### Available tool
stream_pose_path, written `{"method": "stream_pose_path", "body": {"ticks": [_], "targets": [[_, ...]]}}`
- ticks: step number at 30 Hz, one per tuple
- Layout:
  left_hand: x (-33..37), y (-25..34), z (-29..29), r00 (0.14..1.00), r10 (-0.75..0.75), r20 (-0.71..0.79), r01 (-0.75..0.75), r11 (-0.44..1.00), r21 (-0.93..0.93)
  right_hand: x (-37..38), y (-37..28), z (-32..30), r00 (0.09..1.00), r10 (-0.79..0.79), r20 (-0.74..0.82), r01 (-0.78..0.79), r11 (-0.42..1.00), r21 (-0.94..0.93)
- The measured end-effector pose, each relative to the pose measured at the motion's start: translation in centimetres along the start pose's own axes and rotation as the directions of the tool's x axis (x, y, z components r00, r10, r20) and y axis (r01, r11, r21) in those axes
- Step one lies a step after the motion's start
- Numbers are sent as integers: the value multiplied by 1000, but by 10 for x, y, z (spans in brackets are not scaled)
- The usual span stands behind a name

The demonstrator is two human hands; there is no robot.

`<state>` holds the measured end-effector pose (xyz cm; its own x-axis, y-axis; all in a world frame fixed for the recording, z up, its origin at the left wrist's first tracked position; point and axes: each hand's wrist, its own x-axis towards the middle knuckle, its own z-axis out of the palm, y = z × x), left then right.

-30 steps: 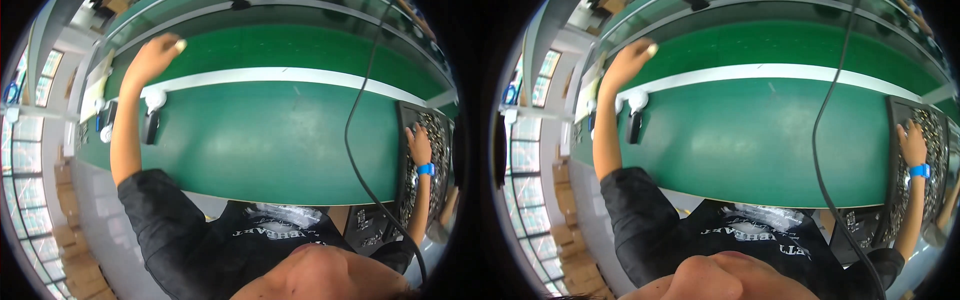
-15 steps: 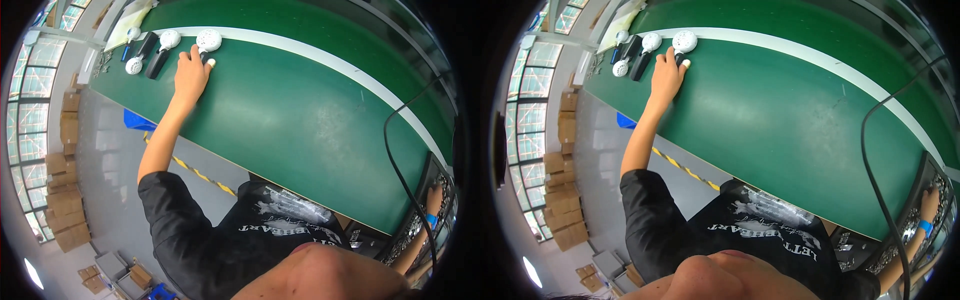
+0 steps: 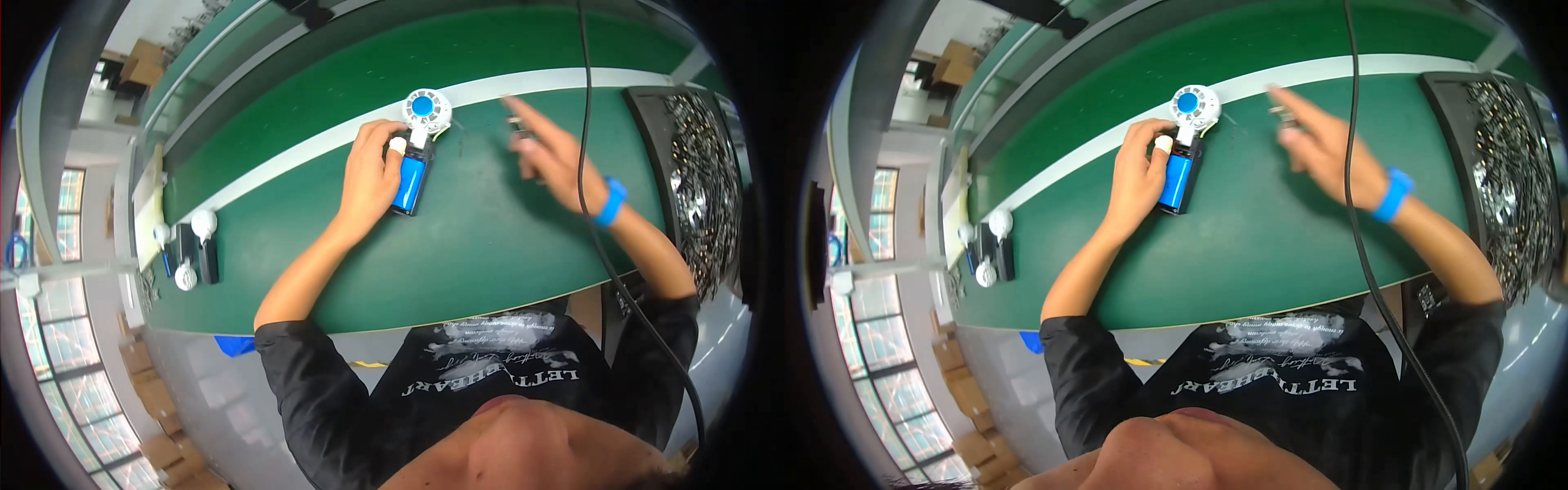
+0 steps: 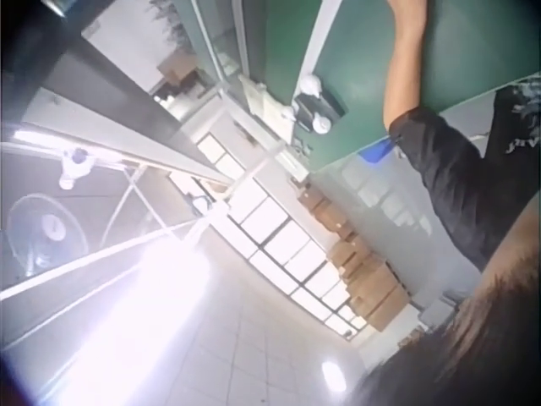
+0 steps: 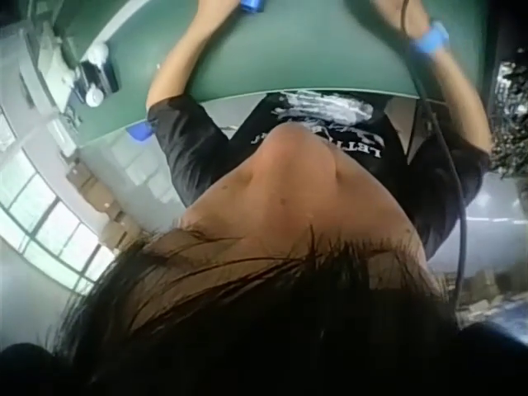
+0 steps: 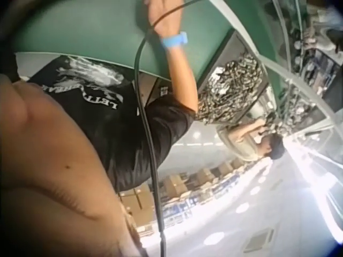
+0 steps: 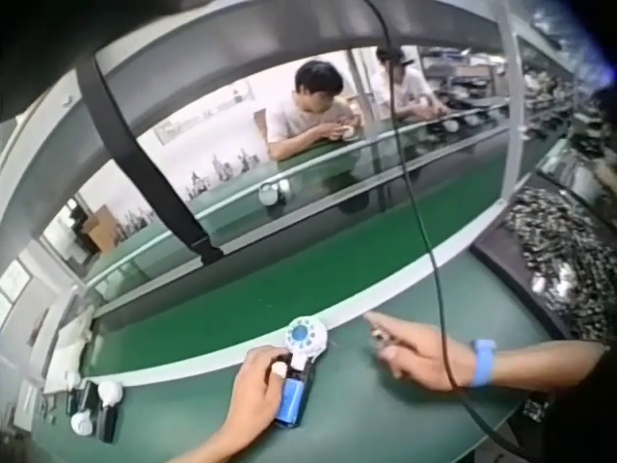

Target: Assembling small electronic components and plastic parts at a factory workstation.

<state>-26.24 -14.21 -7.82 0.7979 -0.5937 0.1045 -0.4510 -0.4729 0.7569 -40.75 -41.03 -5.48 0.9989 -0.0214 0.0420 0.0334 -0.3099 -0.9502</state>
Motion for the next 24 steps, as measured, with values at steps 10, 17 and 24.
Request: {"method": "stream_pose_path", "body": {"ticks": [10, 17, 24], "targets": [[5, 6, -3, 911, 351, 218, -337, 936, -98, 16, 22, 58, 995, -96, -17, 97, 974, 203], [40, 14, -39, 607, 589, 534, -765, 614, 192, 20, 28, 40, 994, -88, 59, 76, 982, 172], [64, 27, -47, 344, 629, 697, -930, 332, 159, 23, 29, 41, 991, -120, 51, 109, 978, 179]]}}
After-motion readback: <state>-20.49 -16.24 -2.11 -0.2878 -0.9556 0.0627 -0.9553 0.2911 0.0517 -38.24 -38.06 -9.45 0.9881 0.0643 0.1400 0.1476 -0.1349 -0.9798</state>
